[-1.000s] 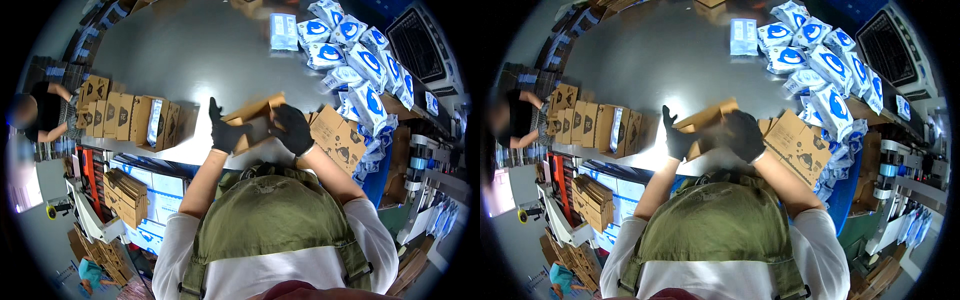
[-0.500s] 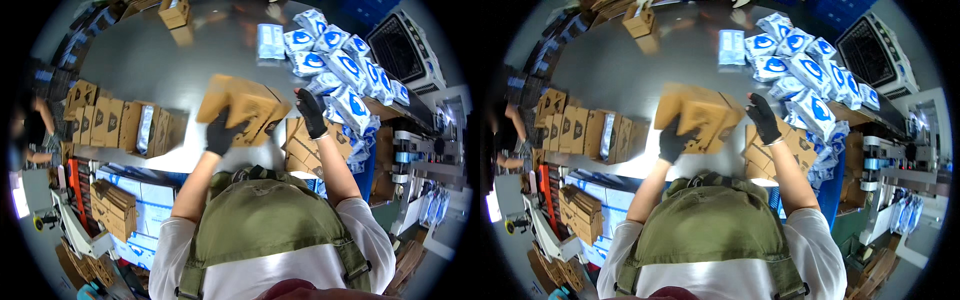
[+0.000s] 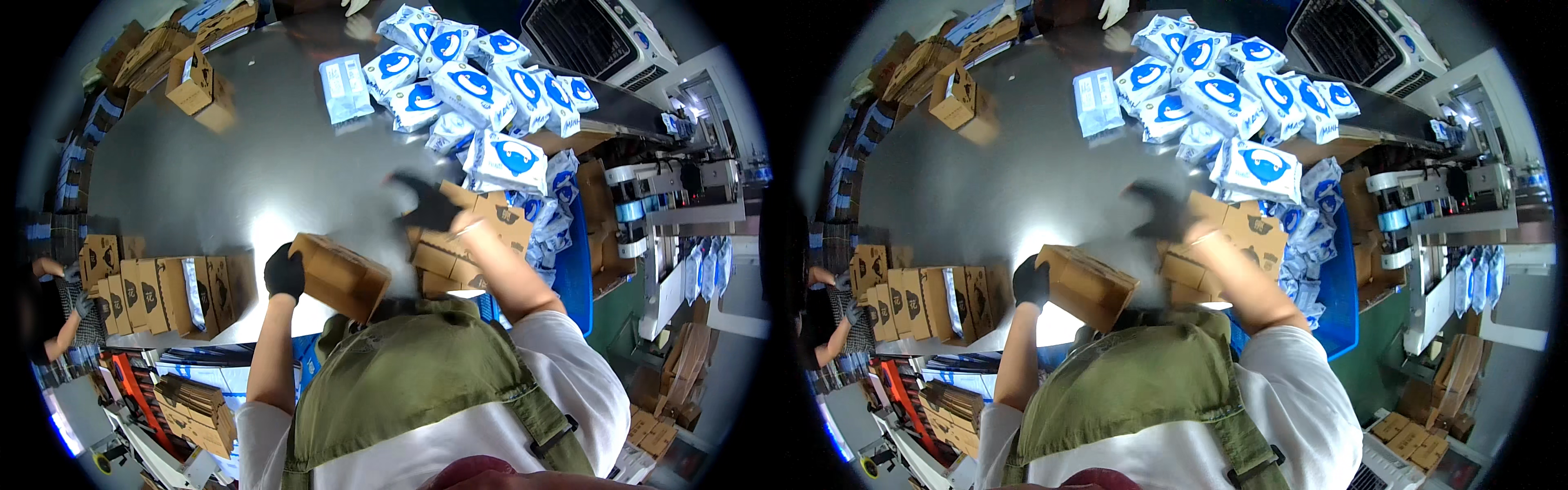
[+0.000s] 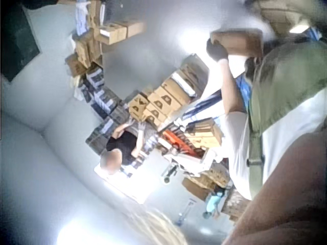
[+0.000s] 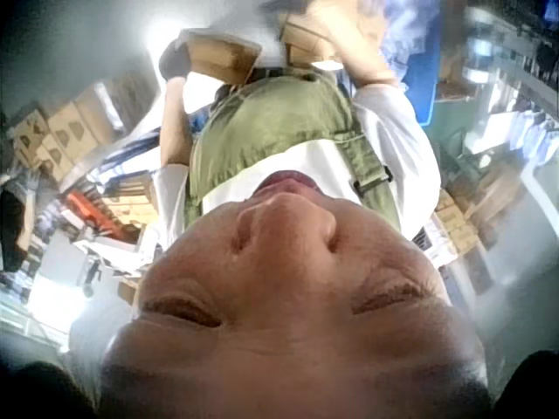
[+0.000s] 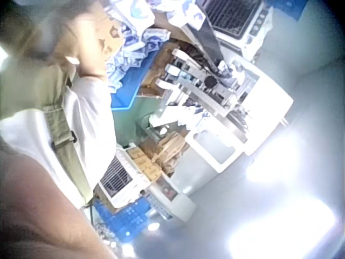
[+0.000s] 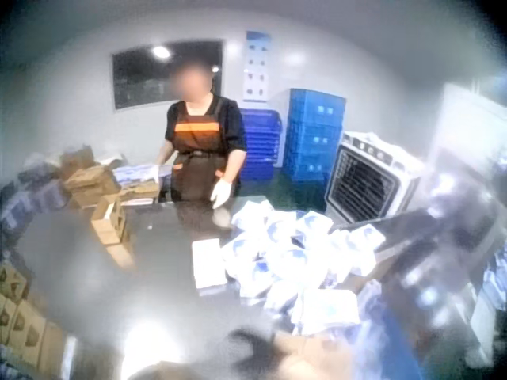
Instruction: The person packs soft blue-and-white pouches into cardboard boxes by hand, then places the filled boxes onto a stack.
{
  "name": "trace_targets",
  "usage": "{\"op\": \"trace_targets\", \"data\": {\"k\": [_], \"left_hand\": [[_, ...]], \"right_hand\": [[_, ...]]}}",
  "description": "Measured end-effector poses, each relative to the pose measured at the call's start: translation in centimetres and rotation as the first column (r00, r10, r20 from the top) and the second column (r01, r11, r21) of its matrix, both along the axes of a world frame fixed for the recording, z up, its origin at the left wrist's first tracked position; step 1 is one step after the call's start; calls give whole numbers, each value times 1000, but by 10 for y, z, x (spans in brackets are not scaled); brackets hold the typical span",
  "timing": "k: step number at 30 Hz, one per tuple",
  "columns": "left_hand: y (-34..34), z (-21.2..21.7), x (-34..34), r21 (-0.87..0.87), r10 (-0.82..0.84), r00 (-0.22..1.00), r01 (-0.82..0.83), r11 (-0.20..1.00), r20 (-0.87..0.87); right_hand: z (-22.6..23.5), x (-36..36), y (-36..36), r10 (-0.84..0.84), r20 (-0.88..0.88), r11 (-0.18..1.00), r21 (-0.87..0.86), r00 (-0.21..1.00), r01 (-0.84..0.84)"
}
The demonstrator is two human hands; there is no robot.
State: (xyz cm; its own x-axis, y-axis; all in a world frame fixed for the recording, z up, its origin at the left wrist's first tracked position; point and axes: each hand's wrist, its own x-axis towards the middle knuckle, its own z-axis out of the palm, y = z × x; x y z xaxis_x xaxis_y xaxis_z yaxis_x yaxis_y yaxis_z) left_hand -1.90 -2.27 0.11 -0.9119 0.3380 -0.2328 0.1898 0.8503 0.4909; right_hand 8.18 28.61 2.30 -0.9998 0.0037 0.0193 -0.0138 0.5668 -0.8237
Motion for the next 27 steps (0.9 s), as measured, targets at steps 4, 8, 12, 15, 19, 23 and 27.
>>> {"op": "trace_targets", "data": {"k": [4,8,12,15,19,23,27], "left_hand": [[10,14,7,9,57,998,-57,998,-17],[8,3,-1,-26,24,999,-25,999,-45],[8,-10,1,44,64,997,-62,997,-44],[3,-17,-3,32,58,995,-56,998,-77],[8,-1,5,-74,130,989,-125,989,67],[3,-4,-1,-90,-103,991,111,990,89],[0,11,12,36,79,983,-86,996,168]], "right_hand": [[14,51,154,-381,38,448,882,924,148],[16,22,161,-303,147,605,793,942,71],[26,11,122,-89,93,986,-132,992,101],[41,-1,41,-22,-102,777,-627,995,-47],[35,7,-66,-85,-43,473,-881,995,2],[34,-14,-99,195,-179,849,-461,964,-257],[11,-8,-69,195,40,591,-802,980,-85]]}}
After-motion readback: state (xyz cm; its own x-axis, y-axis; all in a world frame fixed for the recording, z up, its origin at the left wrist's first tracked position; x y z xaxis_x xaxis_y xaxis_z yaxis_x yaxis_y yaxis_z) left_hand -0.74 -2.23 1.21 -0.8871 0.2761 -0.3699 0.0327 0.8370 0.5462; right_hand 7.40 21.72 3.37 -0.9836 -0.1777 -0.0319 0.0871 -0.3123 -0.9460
